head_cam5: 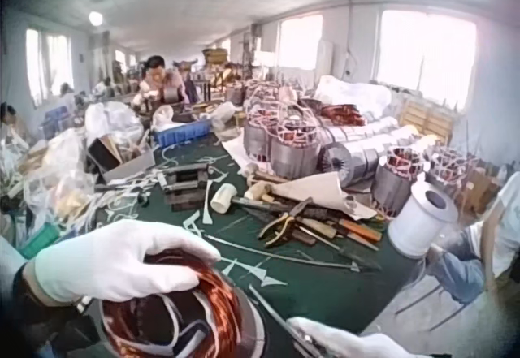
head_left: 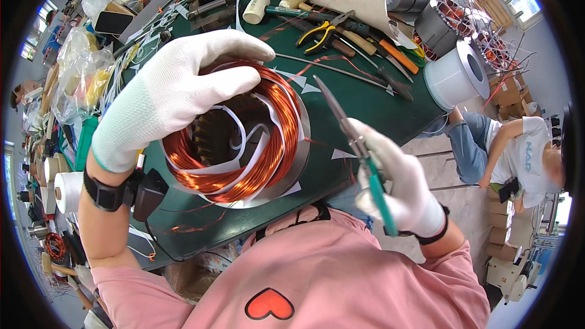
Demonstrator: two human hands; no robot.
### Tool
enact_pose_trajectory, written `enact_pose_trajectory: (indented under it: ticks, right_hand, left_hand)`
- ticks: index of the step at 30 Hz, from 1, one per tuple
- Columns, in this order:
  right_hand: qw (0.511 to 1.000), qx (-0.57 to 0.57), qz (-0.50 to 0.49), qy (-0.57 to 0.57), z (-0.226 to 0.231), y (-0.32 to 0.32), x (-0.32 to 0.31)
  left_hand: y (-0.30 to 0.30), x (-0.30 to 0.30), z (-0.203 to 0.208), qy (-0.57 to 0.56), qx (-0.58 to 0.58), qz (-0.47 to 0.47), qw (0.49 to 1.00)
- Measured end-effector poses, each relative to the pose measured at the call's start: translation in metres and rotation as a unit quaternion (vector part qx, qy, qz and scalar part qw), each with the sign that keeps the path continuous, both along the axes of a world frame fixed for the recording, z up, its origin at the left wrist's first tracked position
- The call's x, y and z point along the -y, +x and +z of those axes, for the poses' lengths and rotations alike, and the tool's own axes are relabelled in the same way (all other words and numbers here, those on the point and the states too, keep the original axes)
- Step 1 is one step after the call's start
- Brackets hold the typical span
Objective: The worker is inserting insulation paper and securing copper coils onto a motor stator assembly.
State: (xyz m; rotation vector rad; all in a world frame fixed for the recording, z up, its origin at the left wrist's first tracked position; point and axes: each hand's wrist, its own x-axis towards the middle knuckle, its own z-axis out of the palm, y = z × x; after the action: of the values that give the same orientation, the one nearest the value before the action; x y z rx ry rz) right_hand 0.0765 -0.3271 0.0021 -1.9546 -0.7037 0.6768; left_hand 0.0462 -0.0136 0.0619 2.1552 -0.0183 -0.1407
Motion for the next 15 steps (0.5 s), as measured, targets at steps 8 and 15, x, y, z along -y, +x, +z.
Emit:
enact_pose_trajectory:
  ticks: [8,15]
  right_hand:
    - [0.985,0.164,0.048,0.027,-0.027,-0.012,-0.014]
    - [0.994,0.109,0.024,0.004,-0.019,-0.008,-0.036]
  left_hand:
    - [-0.018,0.015,-0.014,-0.012,0.026,0.139,0.990]
    - [-0.031,0.014,-0.024,0.031,0.090,0.175,0.980]
